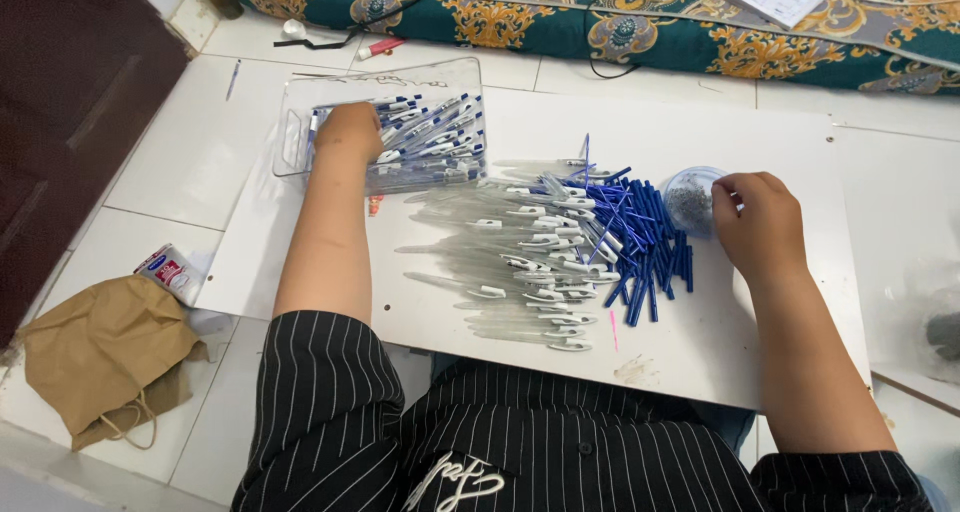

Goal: The person assembles pens by hand, inserting blue ink cartridges into white plastic pen bodies and attaching the clips and internal components.

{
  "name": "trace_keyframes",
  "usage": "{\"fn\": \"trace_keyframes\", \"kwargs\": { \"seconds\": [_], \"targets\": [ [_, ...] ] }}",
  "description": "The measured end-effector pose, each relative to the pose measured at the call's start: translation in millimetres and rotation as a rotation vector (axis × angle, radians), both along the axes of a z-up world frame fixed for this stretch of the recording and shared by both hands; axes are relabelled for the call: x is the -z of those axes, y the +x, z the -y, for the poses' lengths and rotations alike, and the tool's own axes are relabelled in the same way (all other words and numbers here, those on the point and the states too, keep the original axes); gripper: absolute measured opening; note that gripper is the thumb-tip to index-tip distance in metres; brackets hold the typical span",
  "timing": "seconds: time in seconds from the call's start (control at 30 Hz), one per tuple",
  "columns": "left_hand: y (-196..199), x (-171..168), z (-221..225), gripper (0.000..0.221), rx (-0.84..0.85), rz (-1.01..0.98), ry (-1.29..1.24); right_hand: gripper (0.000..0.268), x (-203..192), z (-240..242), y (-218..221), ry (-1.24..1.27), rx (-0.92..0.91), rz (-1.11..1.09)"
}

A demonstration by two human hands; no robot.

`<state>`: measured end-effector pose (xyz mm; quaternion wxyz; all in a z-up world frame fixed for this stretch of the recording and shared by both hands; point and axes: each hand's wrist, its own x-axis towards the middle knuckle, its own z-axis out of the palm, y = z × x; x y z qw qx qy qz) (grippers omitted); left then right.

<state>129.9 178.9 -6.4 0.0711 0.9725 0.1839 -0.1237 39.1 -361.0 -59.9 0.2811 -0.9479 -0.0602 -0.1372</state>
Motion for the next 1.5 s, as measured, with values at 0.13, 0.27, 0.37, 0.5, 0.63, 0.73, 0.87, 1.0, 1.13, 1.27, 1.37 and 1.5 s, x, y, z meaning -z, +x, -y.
{"fn": "trace_keyframes", "kwargs": {
  "seconds": [0.13, 0.27, 0.37, 0.5, 0.63, 0.73, 0.87, 1.0, 1.13, 1.27, 1.37, 1.5],
  "targets": [
    [12.4, 29.7, -27.9, 0.047, 0.067, 0.062, -0.015, 0.027, -8.2, 1.7, 1.5, -0.062, 0.000, 0.012],
    [11.7, 31.9, -37.5, 0.025, 0.210, 0.164, -0.016, 0.015, -12.3, 9.2, -0.6, 0.041, 0.006, 0.166],
    [-6.9, 22.4, -36.8, 0.020, 0.179, 0.311, -0.217, 0.013, -15.9, 10.2, -5.3, 0.151, 0.033, 0.280],
    [-40.0, -22.0, -17.0, 0.018, 0.177, 0.745, -0.458, 0.018, -24.3, 8.0, -8.6, 0.261, 0.087, 0.450],
    [-92.8, -42.8, 69.6, 0.022, 0.411, 0.954, -0.676, 0.013, -44.1, -25.3, -36.9, 0.261, -0.013, 0.570],
    [-143.9, -42.1, 152.1, 0.032, 0.569, 0.721, -0.826, 0.018, -62.3, -66.8, -72.5, 0.348, -0.193, 0.483],
    [-179.3, -29.9, 202.9, 0.028, 1.077, 0.784, -0.716, 0.021, -73.0, -95.5, -110.9, 0.352, -0.349, 0.427],
    [-181.8, -22.0, 210.0, 0.031, 1.063, 0.616, -0.851, 0.019, -56.8, -91.2, -116.0, 0.375, -0.325, 0.366],
    [-185.7, -20.4, 210.4, 0.033, 1.027, 0.537, -0.903, 0.021, -62.7, -82.1, -117.8, 0.437, -0.306, 0.264],
    [-191.5, -16.1, 206.7, 0.024, 1.031, 0.586, -0.863, 0.009, -56.1, -88.1, -119.8, 0.382, -0.294, 0.300],
    [-195.3, -18.8, 210.8, 0.022, 1.069, 0.612, -0.820, 0.004, -52.5, -93.0, -122.9, 0.380, -0.279, 0.339],
    [-209.6, -14.9, 207.2, 0.017, 1.107, 0.730, -0.650, 0.021, -23.4, -88.7, -132.0, 0.342, -0.279, 0.342]
  ]
}}
